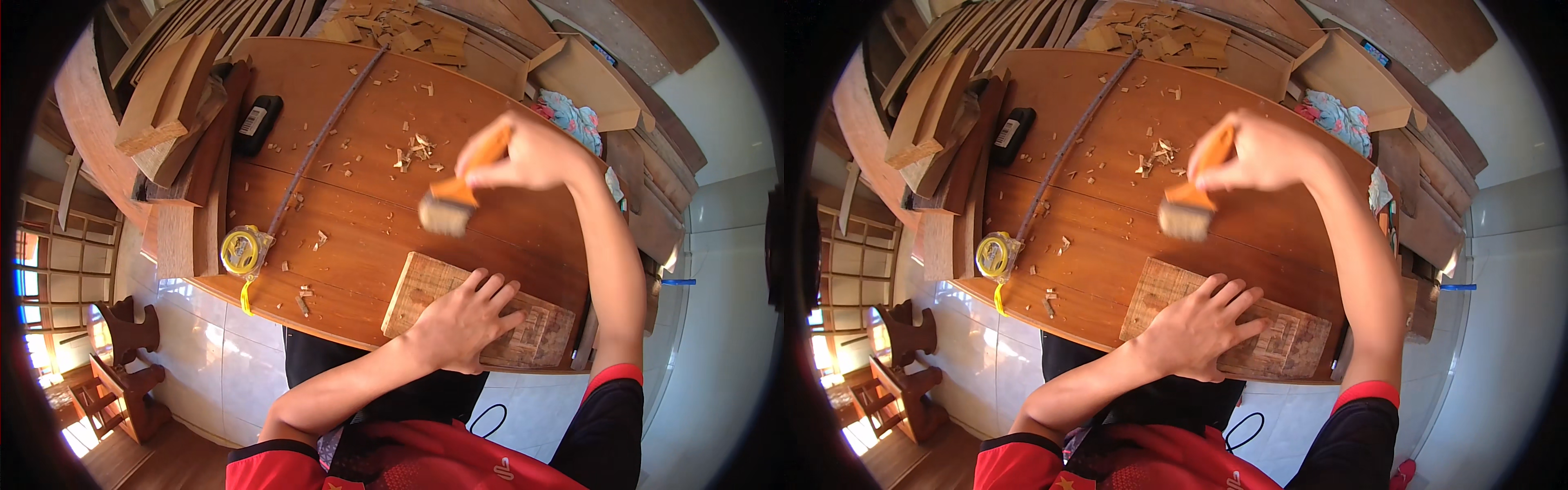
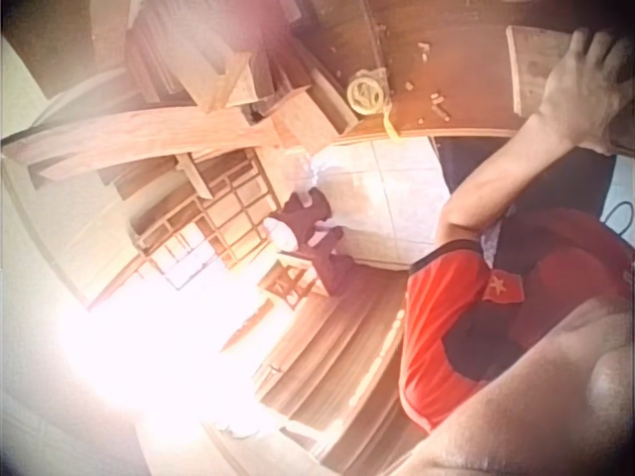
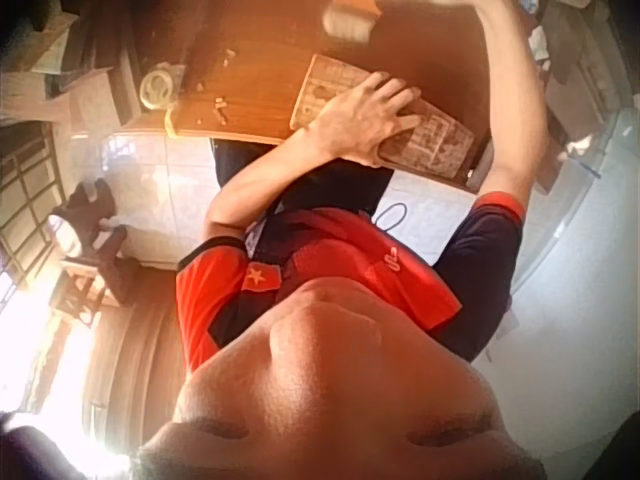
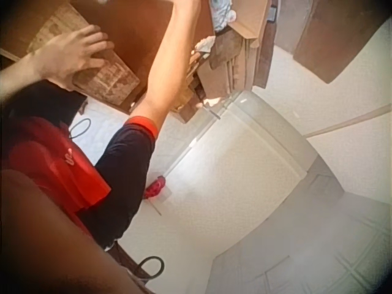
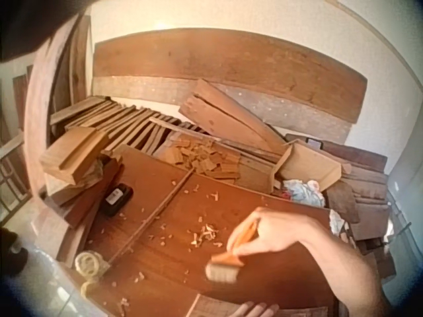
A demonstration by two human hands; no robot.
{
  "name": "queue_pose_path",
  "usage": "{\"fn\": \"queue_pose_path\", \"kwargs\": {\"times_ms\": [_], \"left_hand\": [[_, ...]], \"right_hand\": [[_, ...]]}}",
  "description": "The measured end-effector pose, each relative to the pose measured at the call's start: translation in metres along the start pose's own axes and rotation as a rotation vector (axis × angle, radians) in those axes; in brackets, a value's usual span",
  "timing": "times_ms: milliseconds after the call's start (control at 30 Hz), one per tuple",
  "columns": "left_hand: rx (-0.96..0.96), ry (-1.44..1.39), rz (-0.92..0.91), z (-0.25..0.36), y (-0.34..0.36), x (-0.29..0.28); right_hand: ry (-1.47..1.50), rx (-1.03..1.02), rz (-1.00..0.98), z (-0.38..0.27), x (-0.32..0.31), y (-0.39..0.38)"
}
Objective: The person carves a floral design into a rectangular wooden block using a chisel and a wooden mallet. They periodically clean the work surface with a brush and a cloth, and measure the block with a tape measure before resuming the carving process.
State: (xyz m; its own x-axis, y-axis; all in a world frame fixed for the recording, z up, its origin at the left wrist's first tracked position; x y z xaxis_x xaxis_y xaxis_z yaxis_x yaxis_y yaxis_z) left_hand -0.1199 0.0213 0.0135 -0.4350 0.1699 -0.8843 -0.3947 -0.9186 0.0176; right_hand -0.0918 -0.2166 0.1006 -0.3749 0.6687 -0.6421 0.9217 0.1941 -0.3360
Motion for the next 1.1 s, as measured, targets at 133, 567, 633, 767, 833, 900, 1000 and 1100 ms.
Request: {"fn": "queue_pose_path", "kwargs": {"times_ms": [133, 567, 633, 767, 833, 900, 1000, 1100], "left_hand": [[0.028, -0.012, -0.014, 0.001, 0.004, -0.001], [-0.018, 0.019, 0.001, -0.002, -0.004, 0.003], [0.011, 0.007, -0.020, 0.002, 0.001, -0.002], [0.029, 0.014, 0.010, 0.002, 0.003, -0.004], [0.018, 0.015, 0.011, -0.001, 0.001, 0.000], [0.012, 0.026, -0.034, -0.001, 0.001, -0.001], [-0.016, 0.003, -0.020, -0.003, -0.003, 0.002], [0.004, 0.013, 0.001, 0.000, -0.003, 0.000]], "right_hand": [[-0.014, 0.209, 0.454, 0.057, -0.058, 0.039], [-0.063, -0.074, 0.076, -0.018, 0.014, 0.045], [-0.143, 0.040, 0.293, 0.010, -0.024, 0.053], [-0.438, 0.022, 0.782, 0.071, -0.084, 0.065], [-0.367, -0.014, 0.757, 0.042, -0.073, 0.072], [-0.384, -0.126, 0.636, 0.016, -0.043, 0.061], [-0.153, -0.226, 0.346, -0.038, 0.017, 0.050], [-0.052, -0.271, 0.203, -0.053, 0.054, 0.051]]}}
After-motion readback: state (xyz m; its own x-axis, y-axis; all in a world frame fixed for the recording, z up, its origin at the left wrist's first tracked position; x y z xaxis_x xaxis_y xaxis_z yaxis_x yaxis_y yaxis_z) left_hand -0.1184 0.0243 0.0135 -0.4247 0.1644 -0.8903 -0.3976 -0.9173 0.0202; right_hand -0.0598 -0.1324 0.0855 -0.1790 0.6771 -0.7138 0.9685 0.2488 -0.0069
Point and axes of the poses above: each hand's wrist, its own y-axis towards the middle knuckle, its own x-axis out of the palm, z = x × y, the point moved 1 cm from there along y, towards the middle knuckle, and after that the axes turned 10 degrees about -z, right-handed, at the moved point
